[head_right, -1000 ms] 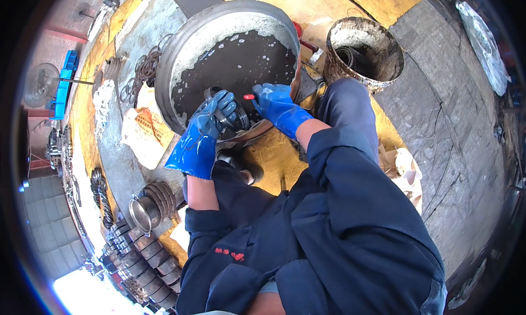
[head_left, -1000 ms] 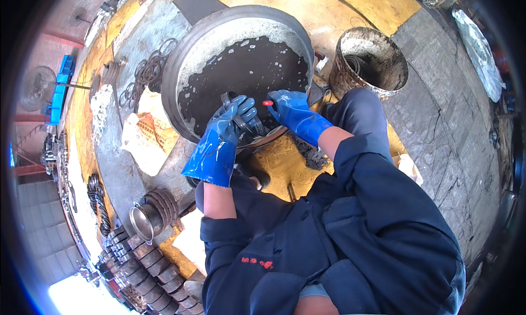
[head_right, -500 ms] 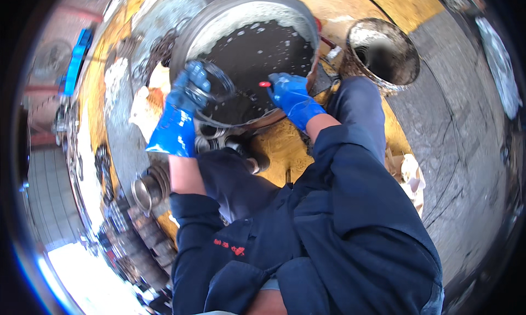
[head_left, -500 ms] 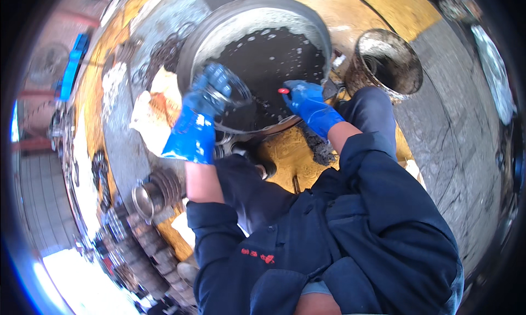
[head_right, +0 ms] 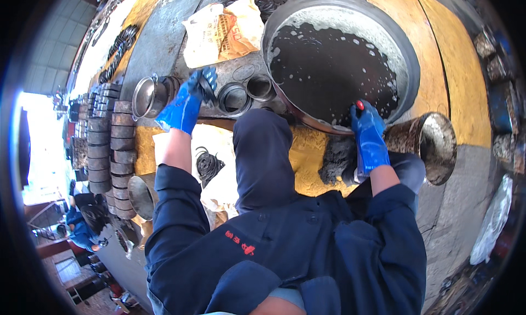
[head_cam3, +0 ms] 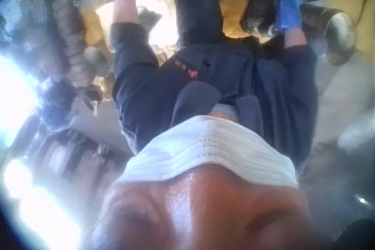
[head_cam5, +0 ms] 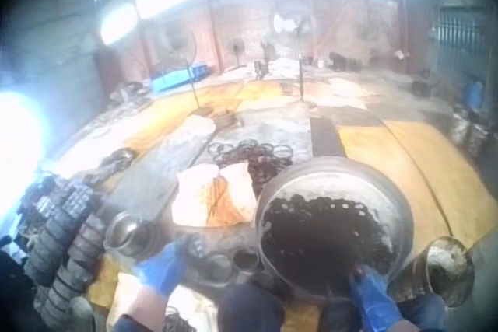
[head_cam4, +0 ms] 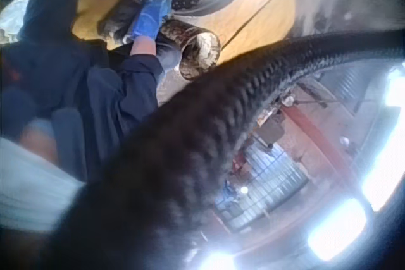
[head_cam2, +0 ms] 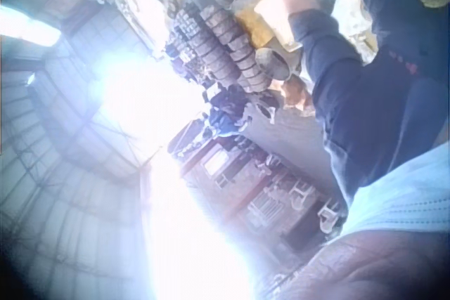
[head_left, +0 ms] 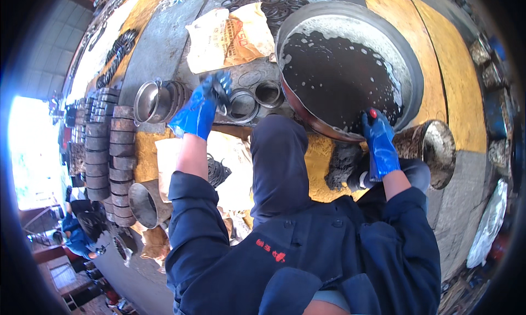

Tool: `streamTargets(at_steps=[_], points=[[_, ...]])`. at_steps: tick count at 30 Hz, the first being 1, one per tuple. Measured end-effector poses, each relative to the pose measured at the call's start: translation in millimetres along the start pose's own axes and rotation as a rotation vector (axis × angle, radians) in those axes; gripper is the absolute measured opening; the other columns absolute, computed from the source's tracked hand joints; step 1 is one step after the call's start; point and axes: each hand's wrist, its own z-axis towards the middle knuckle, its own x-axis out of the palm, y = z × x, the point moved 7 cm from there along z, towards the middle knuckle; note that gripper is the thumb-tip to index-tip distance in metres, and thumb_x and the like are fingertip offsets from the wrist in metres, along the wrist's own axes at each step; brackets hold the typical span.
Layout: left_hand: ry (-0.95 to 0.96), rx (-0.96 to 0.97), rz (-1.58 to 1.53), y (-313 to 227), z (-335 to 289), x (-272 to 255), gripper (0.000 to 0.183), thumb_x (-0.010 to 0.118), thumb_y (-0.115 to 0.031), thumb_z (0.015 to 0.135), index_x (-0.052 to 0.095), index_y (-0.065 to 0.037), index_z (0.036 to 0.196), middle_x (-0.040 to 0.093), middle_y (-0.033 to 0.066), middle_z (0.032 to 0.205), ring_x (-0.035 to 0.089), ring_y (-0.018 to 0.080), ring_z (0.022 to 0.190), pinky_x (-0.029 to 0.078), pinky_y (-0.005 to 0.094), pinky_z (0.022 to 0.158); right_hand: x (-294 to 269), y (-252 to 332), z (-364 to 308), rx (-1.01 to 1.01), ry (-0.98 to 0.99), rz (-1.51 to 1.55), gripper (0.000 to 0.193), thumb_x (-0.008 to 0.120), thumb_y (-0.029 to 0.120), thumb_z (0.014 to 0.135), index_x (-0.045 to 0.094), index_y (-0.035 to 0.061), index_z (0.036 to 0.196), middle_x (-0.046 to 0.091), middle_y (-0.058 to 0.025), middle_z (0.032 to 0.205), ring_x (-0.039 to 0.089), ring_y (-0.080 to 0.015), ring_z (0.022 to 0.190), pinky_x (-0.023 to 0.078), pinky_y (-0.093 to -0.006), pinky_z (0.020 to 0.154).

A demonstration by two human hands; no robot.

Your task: The person cleans large circular metal components by washing them in a container of dark liquid with a brush and dipping them into an adjacent bucket.

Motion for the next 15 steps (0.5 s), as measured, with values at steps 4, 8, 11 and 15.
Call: streamTargets(at_steps=[4, 8, 11, 15], points=[[-0.473, 0.037, -0.028, 41.6, -12.3, -81.4, 0.033, 0.053, -0.025, 0.099, 0.056, 0.001, 0.118, 0.066, 0.0167, 0.108, 0.065, 0.0321, 0.089, 0.055, 0.0483, 0.079, -1.3, -18.6, 0.5, -0.033, 0.02, 0.015, 0.031, 0.062, 0.033, 0.088, 0.068, 0.0144, 0.113, 0.07, -0.0117, 0.107, 0.067, -0.0304, 0.099, 0.052, -0.0387, 0.086], [-0.459, 0.05, 0.237, 39.2, -20.2, -122.7, 0.024, 0.055, -0.018, 0.097, 0.061, 0.002, 0.11, 0.068, 0.0147, 0.099, 0.066, 0.0266, 0.079, 0.055, 0.0366, 0.072, 16.1, -34.6, 1.5, 0.02, 0.101, 0.118, 0.03, 0.062, 0.029, 0.089, 0.068, 0.011, 0.112, 0.069, -0.0133, 0.108, 0.066, -0.0317, 0.101, 0.051, -0.0377, 0.091], [-0.495, 0.079, 0.86, 44.2, -8.4, -94.9, 0.028, 0.055, -0.023, 0.094, 0.069, 0.0, 0.099, 0.072, 0.0126, 0.092, 0.065, 0.0224, 0.077, 0.05, 0.0315, 0.072, 12.2, -44.2, -1.3, 0.055, 0.083, 0.084, 0.031, 0.064, 0.03, 0.089, 0.069, 0.0106, 0.111, 0.07, -0.0125, 0.106, 0.067, -0.0284, 0.098, 0.052, -0.0362, 0.087], [-0.685, -0.028, 1.78, 44.7, 6.8, -82.8, 0.031, 0.054, -0.028, 0.091, 0.066, -0.008, 0.112, 0.066, 0.0235, 0.108, 0.066, 0.0374, 0.098, 0.052, 0.0419, 0.084, 17.5, -43.0, -0.8, -0.003, 0.059, 0.102, 0.031, 0.067, 0.029, 0.087, 0.069, 0.0093, 0.112, 0.07, -0.0111, 0.105, 0.068, -0.0249, 0.096, 0.052, -0.0335, 0.084]])
